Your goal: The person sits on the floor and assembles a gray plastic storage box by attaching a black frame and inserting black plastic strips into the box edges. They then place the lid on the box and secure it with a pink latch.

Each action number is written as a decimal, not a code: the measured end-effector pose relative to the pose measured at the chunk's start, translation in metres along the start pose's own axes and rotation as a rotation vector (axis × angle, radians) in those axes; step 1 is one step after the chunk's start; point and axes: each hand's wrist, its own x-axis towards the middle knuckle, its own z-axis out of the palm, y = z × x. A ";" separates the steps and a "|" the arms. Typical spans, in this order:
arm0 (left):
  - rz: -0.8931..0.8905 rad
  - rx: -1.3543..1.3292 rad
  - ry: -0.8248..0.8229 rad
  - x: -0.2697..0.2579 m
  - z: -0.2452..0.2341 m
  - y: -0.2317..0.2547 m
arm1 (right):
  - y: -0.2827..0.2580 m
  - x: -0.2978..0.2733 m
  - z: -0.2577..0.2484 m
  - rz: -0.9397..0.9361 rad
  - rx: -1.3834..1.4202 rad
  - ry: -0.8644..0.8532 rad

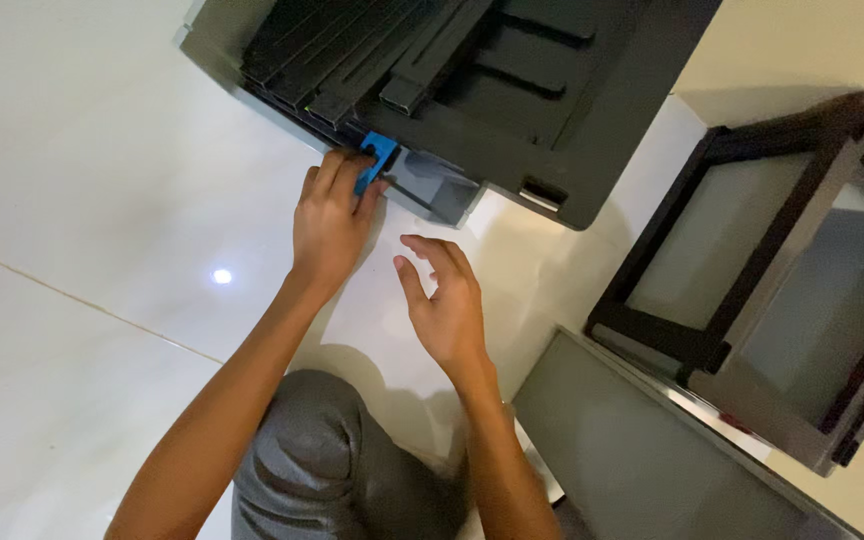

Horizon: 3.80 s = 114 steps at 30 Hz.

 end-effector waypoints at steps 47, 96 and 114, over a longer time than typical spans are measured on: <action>0.540 -0.368 -0.233 -0.230 -0.110 0.321 | -0.022 -0.330 -0.253 -0.304 -0.276 0.673; 0.654 -0.028 -0.222 -0.266 -0.104 0.348 | 0.102 -0.346 -0.316 -0.117 0.870 0.538; 0.551 -0.309 -0.189 -0.304 -0.155 0.386 | -0.065 -0.366 -0.330 -0.110 0.257 0.037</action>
